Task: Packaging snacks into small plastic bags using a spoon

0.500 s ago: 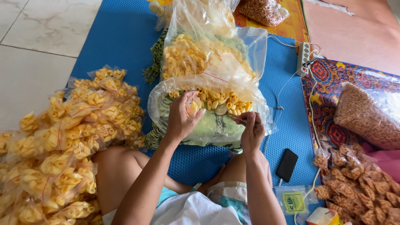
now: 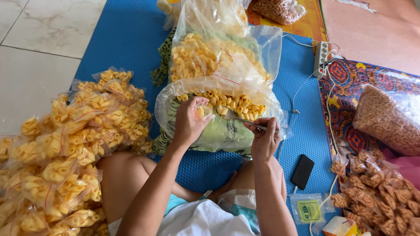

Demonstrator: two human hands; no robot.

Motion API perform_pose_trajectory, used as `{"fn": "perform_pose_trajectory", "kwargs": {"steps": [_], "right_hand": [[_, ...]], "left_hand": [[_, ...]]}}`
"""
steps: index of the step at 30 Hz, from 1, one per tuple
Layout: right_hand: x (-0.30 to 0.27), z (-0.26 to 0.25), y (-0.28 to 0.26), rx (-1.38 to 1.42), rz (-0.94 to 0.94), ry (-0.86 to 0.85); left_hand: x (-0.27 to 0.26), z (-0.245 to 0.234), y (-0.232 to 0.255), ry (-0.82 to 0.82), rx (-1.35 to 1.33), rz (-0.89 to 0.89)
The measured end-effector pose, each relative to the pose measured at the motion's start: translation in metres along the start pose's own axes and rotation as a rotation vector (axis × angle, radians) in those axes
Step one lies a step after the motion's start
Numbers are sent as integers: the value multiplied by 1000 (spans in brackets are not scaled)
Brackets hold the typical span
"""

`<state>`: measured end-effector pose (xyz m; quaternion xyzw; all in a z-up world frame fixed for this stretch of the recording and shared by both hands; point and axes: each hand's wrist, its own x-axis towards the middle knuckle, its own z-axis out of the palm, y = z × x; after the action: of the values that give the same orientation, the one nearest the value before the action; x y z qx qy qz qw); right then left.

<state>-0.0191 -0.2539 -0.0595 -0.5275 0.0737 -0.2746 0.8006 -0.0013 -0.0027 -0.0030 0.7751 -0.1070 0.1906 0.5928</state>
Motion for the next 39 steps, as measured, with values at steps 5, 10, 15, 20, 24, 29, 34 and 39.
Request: {"fn": "perform_pose_trajectory", "kwargs": {"steps": [5, 10, 15, 20, 24, 29, 34, 39], "right_hand": [[-1, 18, -47, 37, -111, -51], [-14, 55, -89, 8, -229, -129], [-31, 90, -109, -315, -501, -398], [-44, 103, -130, -550, -774, -536], [-55, 105, -134, -528, -818, -575], [-50, 94, -126, -572, -928, -630], [-52, 94, -113, -509, -887, -702], [-35, 69, -110, -484, -722, -417]], "left_hand": [[1, 7, -3, 3, 39, 11], [2, 20, -17, 18, 77, 48], [3, 22, -12, -12, 135, 50], [6, 21, -4, -47, 153, 14], [5, 22, -8, -39, 138, 9], [7, 23, -7, -56, 95, -42], [7, 11, 8, -70, 38, -132], [4, 2, -4, -40, -27, -76]]}}
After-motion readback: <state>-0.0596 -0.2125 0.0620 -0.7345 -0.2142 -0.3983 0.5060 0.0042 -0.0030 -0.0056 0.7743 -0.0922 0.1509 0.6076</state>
